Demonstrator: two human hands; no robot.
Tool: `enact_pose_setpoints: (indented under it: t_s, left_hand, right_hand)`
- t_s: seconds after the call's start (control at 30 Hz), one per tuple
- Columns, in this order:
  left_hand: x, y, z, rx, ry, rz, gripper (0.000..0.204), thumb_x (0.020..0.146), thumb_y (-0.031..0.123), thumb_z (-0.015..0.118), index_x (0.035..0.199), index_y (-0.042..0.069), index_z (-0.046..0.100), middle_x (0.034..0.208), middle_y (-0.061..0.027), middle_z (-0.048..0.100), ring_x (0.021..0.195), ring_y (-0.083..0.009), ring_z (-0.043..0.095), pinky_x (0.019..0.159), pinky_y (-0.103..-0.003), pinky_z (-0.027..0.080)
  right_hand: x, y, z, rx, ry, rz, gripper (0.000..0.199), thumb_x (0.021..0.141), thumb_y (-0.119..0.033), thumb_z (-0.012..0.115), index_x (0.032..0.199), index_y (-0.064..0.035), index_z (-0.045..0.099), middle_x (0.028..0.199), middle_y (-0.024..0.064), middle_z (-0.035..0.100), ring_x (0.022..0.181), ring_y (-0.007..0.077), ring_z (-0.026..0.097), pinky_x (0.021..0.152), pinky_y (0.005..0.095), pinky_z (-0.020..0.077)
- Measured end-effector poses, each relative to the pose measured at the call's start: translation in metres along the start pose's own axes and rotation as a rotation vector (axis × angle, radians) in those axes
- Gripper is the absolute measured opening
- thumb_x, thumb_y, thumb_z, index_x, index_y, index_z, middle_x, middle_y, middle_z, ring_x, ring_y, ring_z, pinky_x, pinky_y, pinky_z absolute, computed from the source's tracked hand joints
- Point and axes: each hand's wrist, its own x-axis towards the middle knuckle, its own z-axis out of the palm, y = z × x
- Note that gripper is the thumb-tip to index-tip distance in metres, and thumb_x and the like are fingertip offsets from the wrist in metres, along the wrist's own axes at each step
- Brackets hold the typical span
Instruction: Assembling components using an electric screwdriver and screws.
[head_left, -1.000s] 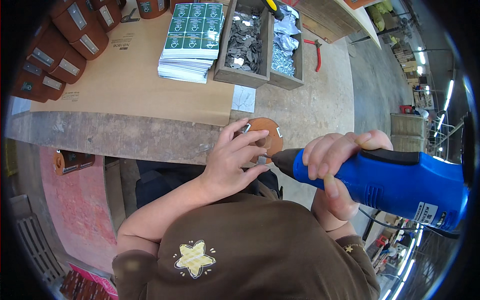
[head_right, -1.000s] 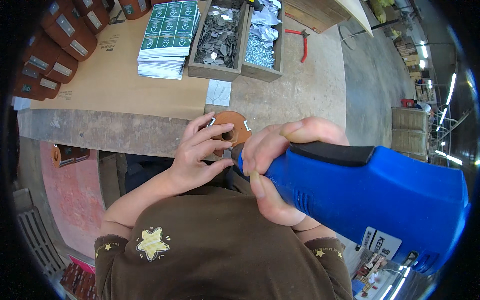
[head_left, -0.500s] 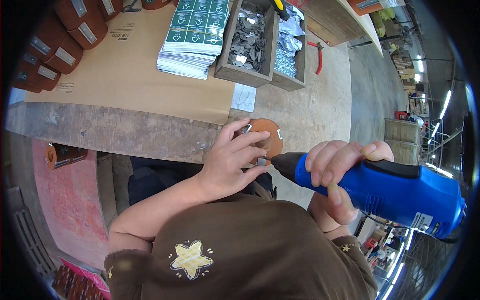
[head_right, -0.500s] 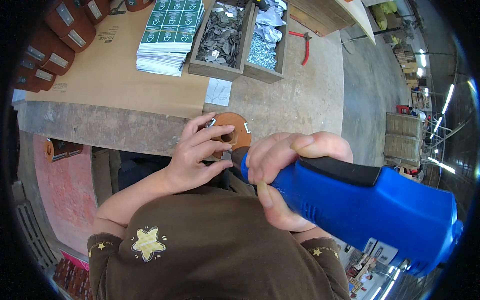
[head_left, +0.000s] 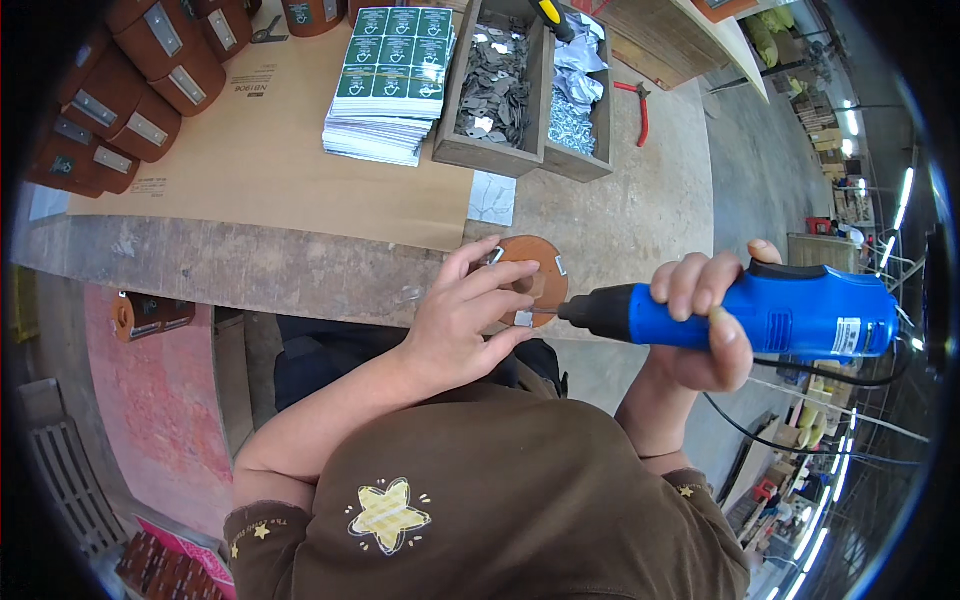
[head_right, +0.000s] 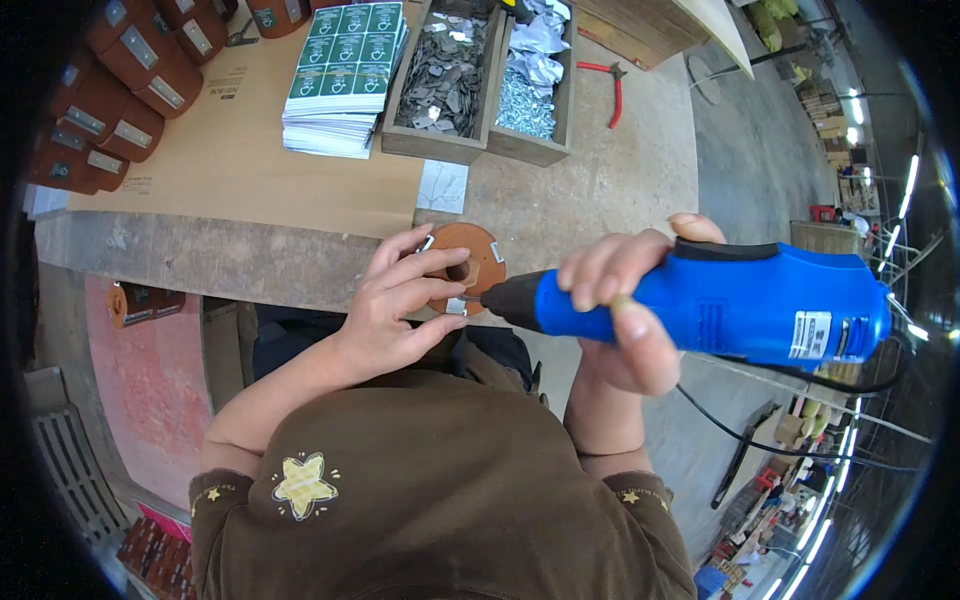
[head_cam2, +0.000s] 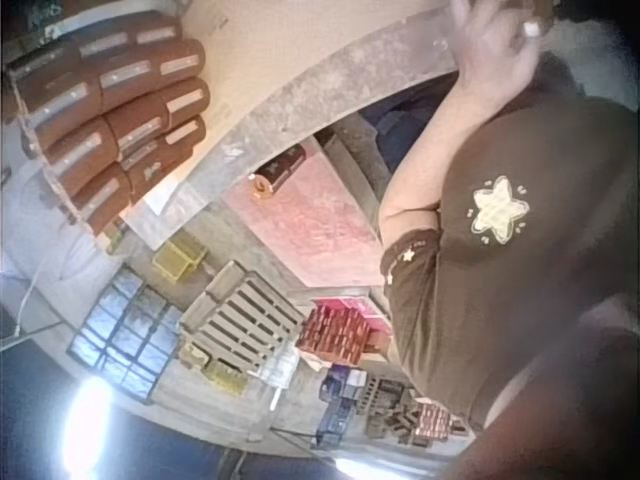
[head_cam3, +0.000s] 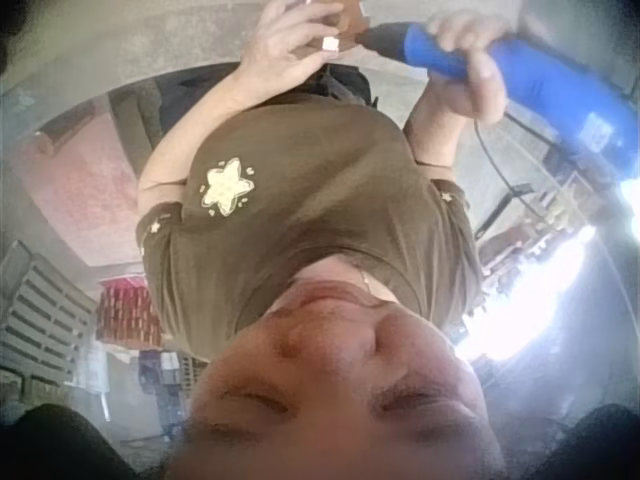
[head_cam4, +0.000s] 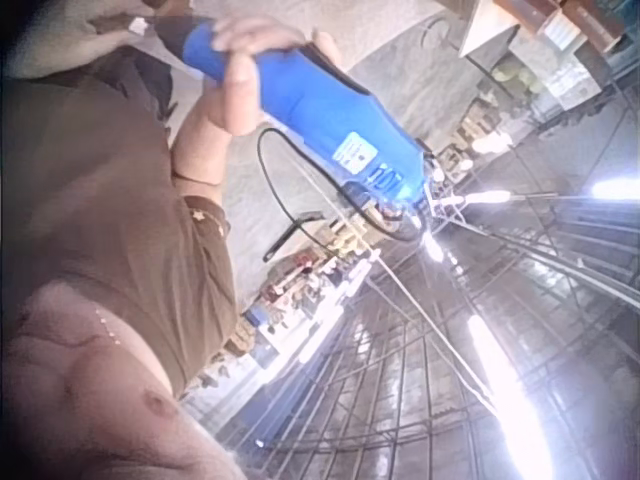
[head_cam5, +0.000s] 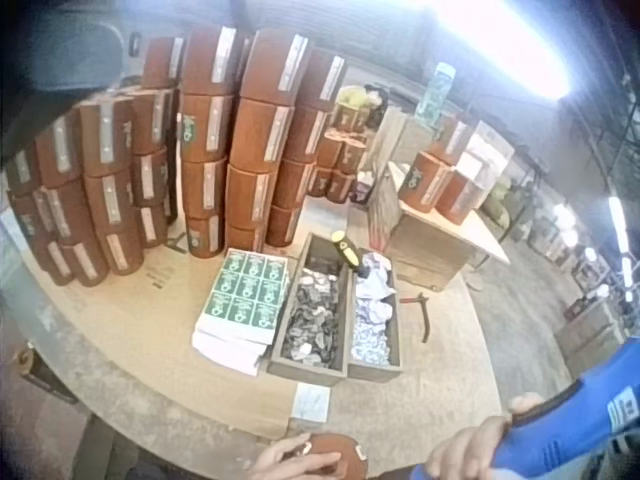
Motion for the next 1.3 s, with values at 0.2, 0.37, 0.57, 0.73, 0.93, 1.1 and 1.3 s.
enact_pose_setpoints:
  t_s: [0.2,0.37,0.57,0.73,0.93,1.1,1.3]
  left_hand:
    - [0.002,0.0,-0.002,0.056,-0.027,0.019,0.033,0.057,0.012,0.073,0.087,0.005,0.062,0.11,-0.0082,0.056,0.109,-0.0329,0.042,0.092,-0.042,0.033]
    - [0.006,0.009,-0.002,0.128,-0.072,0.022,0.04,0.055,0.015,0.075,0.092,0.005,0.061,0.114,-0.0092,0.052,0.109,-0.0341,0.041,0.091,-0.043,0.034]
    - [0.011,0.013,0.007,0.357,-0.1,0.083,0.044,0.051,0.01,0.076,0.091,0.004,0.059,0.121,-0.013,0.043,0.109,-0.0378,0.04,0.088,-0.042,0.038]
    - [0.023,0.013,-0.015,0.342,-0.34,0.114,0.04,0.051,0.009,0.075,0.087,0.002,0.059,0.122,-0.0135,0.043,0.112,-0.0377,0.04,0.088,-0.042,0.039]
    - [0.031,0.038,-0.002,0.385,-0.29,-0.033,0.038,0.052,0.01,0.076,0.083,0.001,0.055,0.125,-0.0168,0.039,0.116,-0.0383,0.037,0.091,-0.043,0.037]
    - [0.034,0.029,-0.006,0.409,-0.317,0.025,0.035,0.053,0.005,0.073,0.082,0.0,0.054,0.126,-0.0177,0.037,0.114,-0.0393,0.037,0.091,-0.043,0.036]
    - [0.047,0.032,-0.03,0.427,-0.464,0.032,0.034,0.056,-0.006,0.064,0.088,0.002,0.057,0.126,-0.0156,0.037,0.112,-0.0354,0.041,0.09,-0.039,0.039]
  right_hand:
    - [-0.002,-0.011,-0.03,0.026,0.112,-0.103,0.055,0.07,-0.01,0.049,0.122,-0.0029,0.029,0.074,0.0081,0.048,0.063,0.0182,0.049,0.062,0.0357,0.0421]
    - [-0.008,-0.016,-0.039,-0.015,0.17,-0.165,0.056,0.07,-0.009,0.048,0.121,-0.0018,0.028,0.074,0.0091,0.048,0.063,0.0189,0.049,0.062,0.0362,0.0422]
    - [-0.017,-0.018,-0.045,0.023,0.218,-0.143,0.056,0.068,-0.008,0.048,0.12,-0.0022,0.028,0.073,0.0089,0.048,0.063,0.0192,0.049,0.063,0.0363,0.0428]
    - [-0.027,-0.024,-0.054,0.008,0.244,-0.157,0.056,0.067,-0.008,0.049,0.119,-0.0026,0.028,0.072,0.0089,0.048,0.063,0.0192,0.049,0.063,0.0362,0.0433]
    - [-0.036,-0.024,-0.063,0.031,0.278,-0.151,0.056,0.068,-0.008,0.049,0.119,-0.0023,0.028,0.072,0.0088,0.048,0.063,0.0191,0.049,0.063,0.036,0.0438]
    - [-0.038,-0.024,-0.065,0.058,0.286,-0.147,0.056,0.068,-0.007,0.049,0.119,-0.0023,0.028,0.072,0.0089,0.048,0.062,0.0192,0.05,0.062,0.0357,0.0442]
    - [-0.042,-0.019,-0.072,0.062,0.314,-0.143,0.056,0.068,-0.007,0.05,0.119,-0.0019,0.028,0.072,0.0094,0.048,0.062,0.0193,0.05,0.062,0.0352,0.0446]
